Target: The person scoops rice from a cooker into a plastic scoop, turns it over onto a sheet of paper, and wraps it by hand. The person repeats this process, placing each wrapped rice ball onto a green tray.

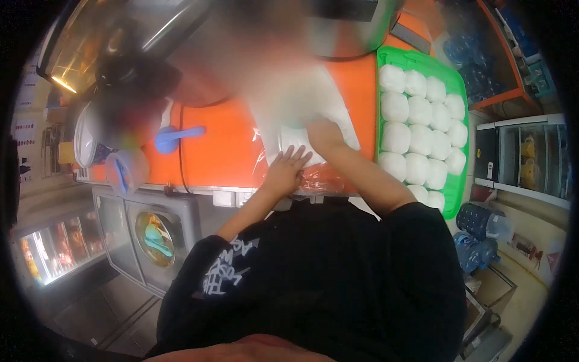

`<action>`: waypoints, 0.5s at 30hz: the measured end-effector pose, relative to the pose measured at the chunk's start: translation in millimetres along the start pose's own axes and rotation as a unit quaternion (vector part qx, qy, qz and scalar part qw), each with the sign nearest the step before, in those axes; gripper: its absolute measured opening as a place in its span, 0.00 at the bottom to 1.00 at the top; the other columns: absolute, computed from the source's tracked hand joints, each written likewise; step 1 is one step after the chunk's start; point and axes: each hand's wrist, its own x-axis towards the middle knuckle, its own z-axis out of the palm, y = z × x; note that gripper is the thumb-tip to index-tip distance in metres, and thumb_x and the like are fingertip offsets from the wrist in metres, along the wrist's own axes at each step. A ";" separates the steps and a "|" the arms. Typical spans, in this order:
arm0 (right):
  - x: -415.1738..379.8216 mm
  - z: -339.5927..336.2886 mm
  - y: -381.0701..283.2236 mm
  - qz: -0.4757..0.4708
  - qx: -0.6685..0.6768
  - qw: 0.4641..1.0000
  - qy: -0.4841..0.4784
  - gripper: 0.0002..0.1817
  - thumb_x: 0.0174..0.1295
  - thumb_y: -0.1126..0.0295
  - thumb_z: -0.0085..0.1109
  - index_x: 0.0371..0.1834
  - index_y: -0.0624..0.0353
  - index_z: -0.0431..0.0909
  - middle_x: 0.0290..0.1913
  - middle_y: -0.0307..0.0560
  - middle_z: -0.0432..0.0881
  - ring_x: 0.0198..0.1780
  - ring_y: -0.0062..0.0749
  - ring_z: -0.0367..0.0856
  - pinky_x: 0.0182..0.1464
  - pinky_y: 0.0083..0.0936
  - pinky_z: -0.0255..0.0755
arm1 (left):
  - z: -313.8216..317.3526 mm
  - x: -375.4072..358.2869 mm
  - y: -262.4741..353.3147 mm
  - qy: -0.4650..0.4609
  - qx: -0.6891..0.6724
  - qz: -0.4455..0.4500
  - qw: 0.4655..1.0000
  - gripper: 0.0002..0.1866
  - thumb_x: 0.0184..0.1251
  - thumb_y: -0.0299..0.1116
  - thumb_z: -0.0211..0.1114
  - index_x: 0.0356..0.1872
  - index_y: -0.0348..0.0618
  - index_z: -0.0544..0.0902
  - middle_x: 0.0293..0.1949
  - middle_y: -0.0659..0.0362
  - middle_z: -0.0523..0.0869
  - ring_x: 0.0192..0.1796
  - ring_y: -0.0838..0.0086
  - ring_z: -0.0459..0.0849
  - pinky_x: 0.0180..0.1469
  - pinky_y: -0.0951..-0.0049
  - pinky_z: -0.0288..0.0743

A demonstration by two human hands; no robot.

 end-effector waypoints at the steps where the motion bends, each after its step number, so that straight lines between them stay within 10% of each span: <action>1: 1.4 12.2 3.0 0.000 0.014 0.999 0.036 0.39 0.54 0.79 0.43 0.67 0.26 0.50 0.34 0.55 0.72 0.35 0.48 0.78 0.37 0.38 0.73 | -2.4 -1.6 1.2 -0.001 0.001 0.001 1.000 0.28 0.56 0.32 0.55 0.61 0.52 0.65 0.65 0.54 0.62 0.66 0.56 0.59 0.64 0.54 0.56; 10: -1.5 -27.2 24.4 0.022 0.050 0.971 0.235 0.32 0.58 0.70 0.50 0.66 0.30 0.56 0.27 0.53 0.70 0.29 0.47 0.73 0.32 0.38 0.69 | -23.9 -8.4 -8.7 0.027 0.034 0.014 0.999 0.26 0.51 0.29 0.58 0.56 0.43 0.70 0.59 0.53 0.70 0.62 0.57 0.67 0.61 0.58 0.62; 15: 21.0 -44.2 101.3 0.161 -0.029 0.974 0.158 0.34 0.56 0.69 0.53 0.67 0.37 0.54 0.35 0.56 0.73 0.35 0.47 0.74 0.40 0.40 0.69 | -27.1 -19.0 -26.5 0.029 0.039 -0.025 0.999 0.24 0.49 0.29 0.59 0.52 0.43 0.72 0.59 0.53 0.71 0.62 0.61 0.68 0.62 0.59 0.61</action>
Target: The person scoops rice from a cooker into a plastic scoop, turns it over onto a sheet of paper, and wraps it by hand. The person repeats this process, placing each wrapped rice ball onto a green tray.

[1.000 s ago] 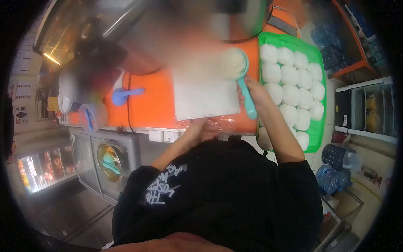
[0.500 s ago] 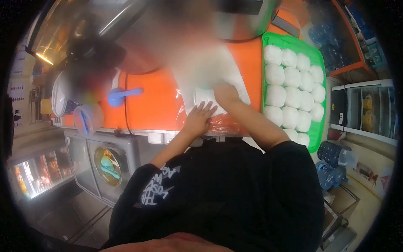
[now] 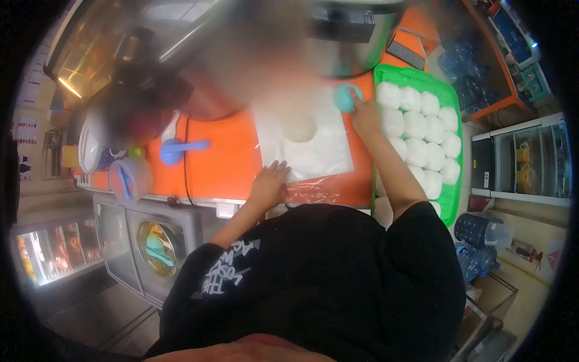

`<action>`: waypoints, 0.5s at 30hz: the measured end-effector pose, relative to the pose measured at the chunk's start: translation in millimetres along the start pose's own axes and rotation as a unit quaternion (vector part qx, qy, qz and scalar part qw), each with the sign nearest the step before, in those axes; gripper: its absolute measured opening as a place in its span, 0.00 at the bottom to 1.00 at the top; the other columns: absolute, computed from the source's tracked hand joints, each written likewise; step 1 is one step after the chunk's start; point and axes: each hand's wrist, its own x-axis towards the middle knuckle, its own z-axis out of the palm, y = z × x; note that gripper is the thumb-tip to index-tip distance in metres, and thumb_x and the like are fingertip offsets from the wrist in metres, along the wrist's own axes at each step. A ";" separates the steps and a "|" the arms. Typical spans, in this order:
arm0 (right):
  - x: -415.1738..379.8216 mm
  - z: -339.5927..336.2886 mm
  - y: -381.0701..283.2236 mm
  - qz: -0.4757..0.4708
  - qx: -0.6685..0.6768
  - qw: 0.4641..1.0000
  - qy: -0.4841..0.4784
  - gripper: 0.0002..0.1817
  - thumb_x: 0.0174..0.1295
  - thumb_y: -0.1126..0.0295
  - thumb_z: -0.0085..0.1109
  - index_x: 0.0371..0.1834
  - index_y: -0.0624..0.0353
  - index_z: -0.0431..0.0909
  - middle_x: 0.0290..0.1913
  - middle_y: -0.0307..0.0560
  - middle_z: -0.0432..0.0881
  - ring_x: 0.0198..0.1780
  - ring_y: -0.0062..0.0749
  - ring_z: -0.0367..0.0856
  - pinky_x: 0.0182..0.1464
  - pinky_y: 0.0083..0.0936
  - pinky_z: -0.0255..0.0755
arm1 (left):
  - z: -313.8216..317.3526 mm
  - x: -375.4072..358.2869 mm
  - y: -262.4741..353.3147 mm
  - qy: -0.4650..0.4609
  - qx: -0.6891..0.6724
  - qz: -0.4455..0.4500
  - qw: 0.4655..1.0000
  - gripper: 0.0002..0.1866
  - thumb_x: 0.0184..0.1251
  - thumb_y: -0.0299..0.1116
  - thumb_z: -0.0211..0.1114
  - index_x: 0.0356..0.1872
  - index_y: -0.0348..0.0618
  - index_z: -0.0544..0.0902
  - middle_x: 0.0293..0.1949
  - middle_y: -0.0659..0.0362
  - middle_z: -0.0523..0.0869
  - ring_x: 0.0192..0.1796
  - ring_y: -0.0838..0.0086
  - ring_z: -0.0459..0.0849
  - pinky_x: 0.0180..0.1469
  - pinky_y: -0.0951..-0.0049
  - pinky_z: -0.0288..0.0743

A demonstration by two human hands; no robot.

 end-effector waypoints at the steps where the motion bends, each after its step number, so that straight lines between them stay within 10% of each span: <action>1: -6.4 -3.3 -4.0 0.001 0.001 1.000 -0.005 0.34 0.56 0.69 0.53 0.67 0.37 0.54 0.35 0.56 0.73 0.35 0.47 0.74 0.40 0.40 0.69 | 4.4 -0.8 -3.8 0.008 0.012 0.000 1.000 0.24 0.48 0.29 0.61 0.51 0.42 0.73 0.58 0.53 0.72 0.62 0.61 0.68 0.61 0.60 0.62; 3: -30.3 -20.6 -24.3 -0.205 -0.036 0.969 0.131 0.33 0.52 0.69 0.56 0.64 0.50 0.59 0.44 0.57 0.73 0.44 0.50 0.73 0.49 0.41 0.67 | 2.1 0.4 -11.3 0.040 -0.006 0.014 0.999 0.20 0.47 0.29 0.61 0.46 0.42 0.75 0.53 0.53 0.75 0.57 0.61 0.72 0.56 0.61 0.67; 5: -74.6 -4.0 -28.1 -0.382 0.082 0.919 -0.059 0.30 0.49 0.68 0.59 0.59 0.59 0.65 0.51 0.57 0.71 0.49 0.49 0.70 0.54 0.41 0.64 | -2.4 2.6 -15.2 0.071 -0.027 0.029 0.997 0.17 0.47 0.29 0.62 0.42 0.42 0.76 0.48 0.53 0.79 0.53 0.61 0.76 0.52 0.63 0.71; 10: -108.8 7.1 -36.8 -0.298 0.056 0.916 -0.263 0.10 0.47 0.72 0.53 0.34 0.61 0.75 0.37 0.54 0.76 0.42 0.46 0.75 0.46 0.38 0.70 | -27.8 5.2 -18.9 0.127 -0.073 0.027 0.989 0.07 0.48 0.28 0.61 0.31 0.43 0.79 0.30 0.55 0.81 0.36 0.63 0.80 0.36 0.66 0.74; 15: -102.0 13.9 -38.7 -0.318 0.061 0.919 -0.223 0.05 0.47 0.73 0.51 0.27 0.61 0.73 0.30 0.51 0.76 0.36 0.46 0.76 0.38 0.38 0.70 | -45.3 5.1 -10.8 0.020 -0.056 -0.020 0.998 0.10 0.50 0.33 0.63 0.35 0.44 0.80 0.35 0.53 0.82 0.39 0.60 0.81 0.42 0.64 0.74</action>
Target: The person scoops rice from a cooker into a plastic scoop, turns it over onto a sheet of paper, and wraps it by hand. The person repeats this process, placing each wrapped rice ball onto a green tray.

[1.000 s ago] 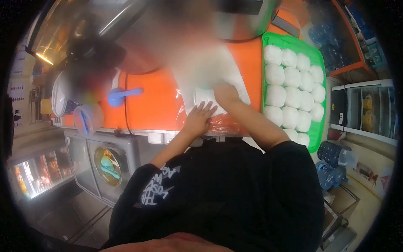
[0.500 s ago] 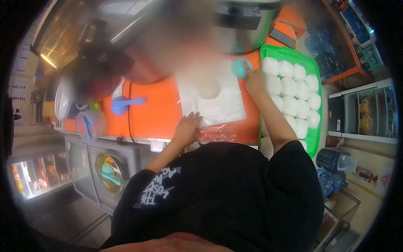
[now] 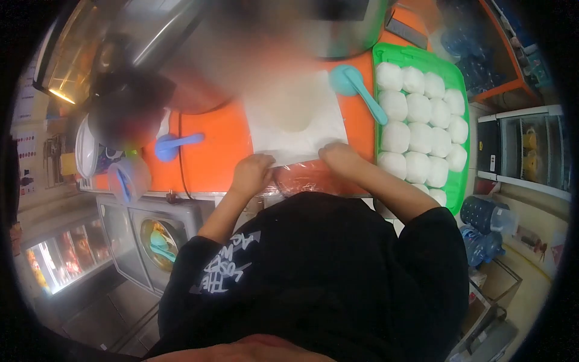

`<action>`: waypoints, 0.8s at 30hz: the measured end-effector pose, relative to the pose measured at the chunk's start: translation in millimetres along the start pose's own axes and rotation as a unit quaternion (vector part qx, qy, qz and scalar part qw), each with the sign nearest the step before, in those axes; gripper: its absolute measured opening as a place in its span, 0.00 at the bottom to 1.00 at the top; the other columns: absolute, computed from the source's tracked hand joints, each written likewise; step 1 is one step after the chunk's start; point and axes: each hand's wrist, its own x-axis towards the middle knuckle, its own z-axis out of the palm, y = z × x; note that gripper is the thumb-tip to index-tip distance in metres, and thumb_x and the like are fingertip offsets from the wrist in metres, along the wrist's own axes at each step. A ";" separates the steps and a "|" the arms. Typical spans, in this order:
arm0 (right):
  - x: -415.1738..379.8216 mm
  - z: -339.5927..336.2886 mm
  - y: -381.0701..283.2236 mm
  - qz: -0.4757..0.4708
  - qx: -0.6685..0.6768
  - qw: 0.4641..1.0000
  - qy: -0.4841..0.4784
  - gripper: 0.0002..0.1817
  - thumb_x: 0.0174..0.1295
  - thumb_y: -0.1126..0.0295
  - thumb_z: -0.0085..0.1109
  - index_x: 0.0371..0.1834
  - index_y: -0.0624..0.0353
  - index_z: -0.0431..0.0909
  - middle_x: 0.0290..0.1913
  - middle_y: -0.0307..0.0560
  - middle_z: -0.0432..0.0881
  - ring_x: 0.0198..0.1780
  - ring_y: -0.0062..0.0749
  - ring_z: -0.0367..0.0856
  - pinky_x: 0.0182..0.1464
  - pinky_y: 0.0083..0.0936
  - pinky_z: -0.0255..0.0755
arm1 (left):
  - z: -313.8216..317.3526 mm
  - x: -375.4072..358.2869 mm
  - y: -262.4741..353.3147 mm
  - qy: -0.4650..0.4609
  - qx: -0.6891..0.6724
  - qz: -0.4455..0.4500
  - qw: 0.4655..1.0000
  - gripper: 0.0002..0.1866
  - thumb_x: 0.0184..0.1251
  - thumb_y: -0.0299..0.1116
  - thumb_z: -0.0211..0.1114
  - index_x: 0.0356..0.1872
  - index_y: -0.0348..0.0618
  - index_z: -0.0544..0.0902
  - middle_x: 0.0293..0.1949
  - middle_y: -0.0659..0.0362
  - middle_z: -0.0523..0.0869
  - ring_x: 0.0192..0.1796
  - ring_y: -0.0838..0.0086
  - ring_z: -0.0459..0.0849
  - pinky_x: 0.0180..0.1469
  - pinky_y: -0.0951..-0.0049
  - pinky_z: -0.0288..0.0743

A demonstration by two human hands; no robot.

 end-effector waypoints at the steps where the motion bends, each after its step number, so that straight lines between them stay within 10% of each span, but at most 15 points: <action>1: 1.9 -0.5 0.5 0.001 0.002 1.000 -0.018 0.05 0.47 0.72 0.52 0.27 0.60 0.73 0.30 0.51 0.76 0.35 0.46 0.76 0.36 0.39 0.70 | -0.1 1.3 3.2 -0.017 0.003 -0.002 1.000 0.11 0.50 0.34 0.63 0.36 0.43 0.79 0.35 0.53 0.82 0.40 0.60 0.80 0.42 0.64 0.74; 8: 7.4 -34.1 -14.3 0.042 0.061 0.997 -0.013 0.06 0.54 0.68 0.52 0.30 0.58 0.73 0.32 0.49 0.75 0.40 0.46 0.74 0.41 0.39 0.68 | 12.2 22.2 25.0 0.004 -0.009 0.031 0.999 0.14 0.50 0.35 0.63 0.38 0.42 0.79 0.38 0.53 0.82 0.44 0.60 0.80 0.46 0.63 0.73; 14: -12.6 16.3 19.2 -0.115 -0.061 0.969 0.211 0.12 0.47 0.70 0.61 0.37 0.56 0.77 0.37 0.47 0.79 0.42 0.44 0.76 0.43 0.34 0.70 | 33.5 -3.7 -25.8 0.050 0.130 0.116 0.983 0.16 0.48 0.32 0.64 0.41 0.44 0.80 0.40 0.56 0.83 0.43 0.61 0.81 0.46 0.65 0.74; 16: -20.5 -0.6 14.2 0.073 0.192 0.978 0.022 0.10 0.48 0.70 0.60 0.36 0.57 0.79 0.36 0.47 0.81 0.40 0.42 0.78 0.42 0.33 0.71 | 18.4 -14.6 -24.2 0.013 -0.080 0.022 0.996 0.15 0.46 0.28 0.63 0.39 0.41 0.81 0.38 0.58 0.84 0.40 0.63 0.82 0.41 0.66 0.75; 18: -0.9 -6.6 24.7 0.082 0.202 0.971 0.095 0.07 0.52 0.69 0.58 0.30 0.59 0.80 0.31 0.49 0.81 0.34 0.42 0.79 0.39 0.32 0.72 | 6.4 1.6 -18.3 0.016 -0.113 -0.079 0.990 0.10 0.51 0.29 0.60 0.35 0.39 0.81 0.31 0.54 0.84 0.33 0.60 0.82 0.36 0.66 0.76; 20: 29.6 -6.9 23.7 0.286 0.487 0.784 0.257 0.09 0.54 0.65 0.57 0.28 0.60 0.78 0.27 0.52 0.79 0.28 0.46 0.77 0.35 0.35 0.72 | 2.6 30.2 -11.7 0.140 -0.312 -0.280 0.897 0.10 0.58 0.35 0.58 0.32 0.38 0.80 0.28 0.49 0.82 0.32 0.58 0.81 0.35 0.64 0.74; 24: 58.6 10.7 29.9 0.270 0.168 0.906 0.278 0.14 0.59 0.60 0.50 0.30 0.61 0.77 0.29 0.56 0.78 0.35 0.50 0.78 0.39 0.42 0.70 | 34.6 46.8 -22.0 0.161 -0.062 -0.301 0.938 0.15 0.62 0.40 0.55 0.28 0.37 0.78 0.25 0.47 0.81 0.31 0.56 0.81 0.33 0.63 0.74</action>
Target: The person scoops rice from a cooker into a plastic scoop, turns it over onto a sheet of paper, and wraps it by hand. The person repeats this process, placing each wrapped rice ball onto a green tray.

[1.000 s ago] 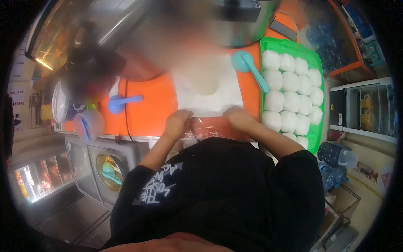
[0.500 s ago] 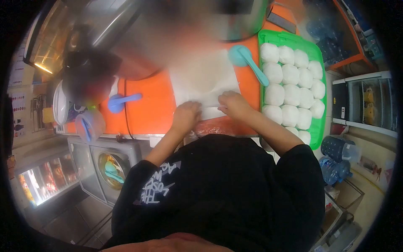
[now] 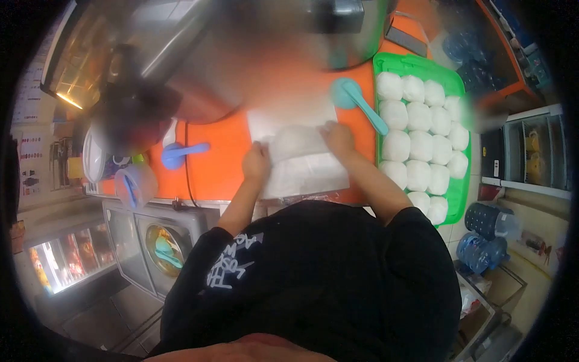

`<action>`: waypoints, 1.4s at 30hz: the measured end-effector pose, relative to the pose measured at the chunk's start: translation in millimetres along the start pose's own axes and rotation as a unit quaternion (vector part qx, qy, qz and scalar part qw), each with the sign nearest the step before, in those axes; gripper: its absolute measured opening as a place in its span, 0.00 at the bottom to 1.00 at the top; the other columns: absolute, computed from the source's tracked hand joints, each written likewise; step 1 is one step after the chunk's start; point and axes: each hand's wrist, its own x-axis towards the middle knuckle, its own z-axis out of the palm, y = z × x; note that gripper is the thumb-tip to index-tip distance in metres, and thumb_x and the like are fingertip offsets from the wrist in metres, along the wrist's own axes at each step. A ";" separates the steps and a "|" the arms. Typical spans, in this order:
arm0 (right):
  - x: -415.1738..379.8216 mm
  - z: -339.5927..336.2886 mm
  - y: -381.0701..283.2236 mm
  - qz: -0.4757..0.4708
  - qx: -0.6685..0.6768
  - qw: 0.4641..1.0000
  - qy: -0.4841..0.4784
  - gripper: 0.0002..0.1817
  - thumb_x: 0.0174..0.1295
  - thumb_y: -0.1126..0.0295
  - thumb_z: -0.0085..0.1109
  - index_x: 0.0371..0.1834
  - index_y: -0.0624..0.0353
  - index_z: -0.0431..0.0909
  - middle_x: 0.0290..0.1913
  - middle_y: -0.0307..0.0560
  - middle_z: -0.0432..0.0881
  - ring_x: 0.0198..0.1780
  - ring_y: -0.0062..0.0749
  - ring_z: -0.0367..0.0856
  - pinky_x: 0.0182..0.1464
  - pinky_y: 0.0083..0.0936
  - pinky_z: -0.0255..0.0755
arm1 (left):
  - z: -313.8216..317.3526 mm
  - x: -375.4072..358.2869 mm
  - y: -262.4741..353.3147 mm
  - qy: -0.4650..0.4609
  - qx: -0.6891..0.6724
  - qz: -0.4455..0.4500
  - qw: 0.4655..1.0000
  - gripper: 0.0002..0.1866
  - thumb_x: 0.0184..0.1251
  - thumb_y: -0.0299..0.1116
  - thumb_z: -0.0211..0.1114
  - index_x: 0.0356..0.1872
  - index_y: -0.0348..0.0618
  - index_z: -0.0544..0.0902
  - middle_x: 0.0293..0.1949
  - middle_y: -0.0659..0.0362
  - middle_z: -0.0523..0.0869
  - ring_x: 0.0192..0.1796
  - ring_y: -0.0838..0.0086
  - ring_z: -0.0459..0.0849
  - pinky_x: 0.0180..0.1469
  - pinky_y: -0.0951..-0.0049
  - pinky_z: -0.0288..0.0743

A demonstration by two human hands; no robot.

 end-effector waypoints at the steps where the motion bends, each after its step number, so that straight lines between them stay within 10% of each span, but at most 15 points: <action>1: -2.4 -6.2 -10.5 0.015 -0.050 0.996 -0.066 0.15 0.58 0.59 0.50 0.29 0.61 0.76 0.29 0.56 0.78 0.35 0.51 0.78 0.39 0.43 0.70 | -1.8 -5.3 -2.5 -0.012 0.045 0.007 0.999 0.16 0.62 0.42 0.54 0.28 0.37 0.78 0.25 0.48 0.81 0.31 0.55 0.81 0.33 0.62 0.73; 6: -3.2 -2.4 -4.0 0.012 -0.068 0.994 -0.084 0.16 0.56 0.57 0.54 0.26 0.61 0.73 0.23 0.58 0.77 0.30 0.54 0.77 0.33 0.45 0.69 | -22.1 4.0 -37.0 -0.201 0.083 -0.089 0.972 0.18 0.58 0.46 0.58 0.26 0.38 0.78 0.23 0.49 0.81 0.29 0.59 0.81 0.31 0.65 0.73; 9: -4.0 -10.3 -18.5 0.030 -0.097 0.985 -0.136 0.14 0.58 0.59 0.49 0.30 0.61 0.72 0.28 0.57 0.77 0.34 0.53 0.77 0.37 0.44 0.69 | -24.8 1.6 -40.7 -0.319 -0.120 -0.267 0.901 0.17 0.52 0.45 0.62 0.24 0.38 0.79 0.21 0.52 0.81 0.27 0.65 0.82 0.30 0.69 0.73; 11: -6.0 -10.4 -13.3 0.024 -0.099 0.984 -0.145 0.13 0.56 0.61 0.53 0.31 0.61 0.72 0.29 0.58 0.78 0.35 0.52 0.77 0.37 0.44 0.70 | -21.9 -10.1 -35.5 -0.105 -0.114 -0.075 0.985 0.15 0.49 0.42 0.65 0.24 0.37 0.79 0.21 0.54 0.81 0.27 0.71 0.81 0.28 0.72 0.72; 15: 10.7 -30.1 -27.6 -0.049 -0.268 0.955 -0.120 0.13 0.50 0.68 0.59 0.38 0.61 0.73 0.41 0.56 0.76 0.48 0.46 0.74 0.45 0.39 0.69 | -36.4 1.8 -34.5 -0.273 -0.170 -0.123 0.939 0.13 0.48 0.38 0.66 0.25 0.37 0.80 0.22 0.54 0.82 0.26 0.70 0.81 0.29 0.71 0.72; 24: 126.8 21.4 -59.3 -0.449 -0.101 0.854 -0.243 0.25 0.41 0.73 0.65 0.47 0.57 0.74 0.43 0.47 0.75 0.49 0.40 0.72 0.49 0.34 0.67 | -33.4 38.3 12.5 0.002 -0.189 0.053 0.981 0.09 0.52 0.32 0.63 0.25 0.37 0.75 0.27 0.50 0.80 0.30 0.58 0.79 0.33 0.66 0.71; 26: 137.1 -14.7 -91.0 -0.247 -0.107 0.772 -0.575 0.23 0.41 0.73 0.65 0.45 0.59 0.76 0.41 0.49 0.77 0.47 0.40 0.75 0.48 0.31 0.68 | -49.1 9.0 11.8 0.151 -0.078 0.176 0.970 0.04 0.53 0.27 0.58 0.29 0.38 0.76 0.33 0.50 0.81 0.36 0.57 0.78 0.39 0.63 0.71; 28: 142.4 6.0 -73.6 -0.283 -0.083 0.750 -0.593 0.23 0.41 0.72 0.64 0.45 0.59 0.76 0.40 0.51 0.78 0.46 0.41 0.76 0.46 0.31 0.68 | -31.3 -17.0 12.7 -0.151 -0.066 0.277 0.947 0.10 0.51 0.25 0.57 0.37 0.40 0.77 0.42 0.51 0.80 0.46 0.57 0.77 0.49 0.62 0.69; 30: 140.7 14.6 -60.7 -0.322 -0.063 0.727 -0.603 0.23 0.42 0.71 0.64 0.46 0.59 0.75 0.40 0.52 0.79 0.44 0.42 0.77 0.45 0.31 0.69 | -10.7 -32.2 24.6 -0.130 -0.106 0.406 0.898 0.18 0.52 0.26 0.56 0.48 0.42 0.74 0.55 0.52 0.73 0.58 0.56 0.69 0.59 0.58 0.62; 42: 143.1 -21.5 -77.3 -0.292 -0.167 0.784 -0.522 0.26 0.41 0.72 0.61 0.49 0.59 0.73 0.38 0.54 0.80 0.40 0.45 0.78 0.42 0.35 0.71 | 6.1 -28.1 20.3 -0.180 0.000 0.374 0.910 0.29 0.54 0.30 0.57 0.61 0.47 0.65 0.65 0.53 0.61 0.67 0.54 0.57 0.65 0.52 0.53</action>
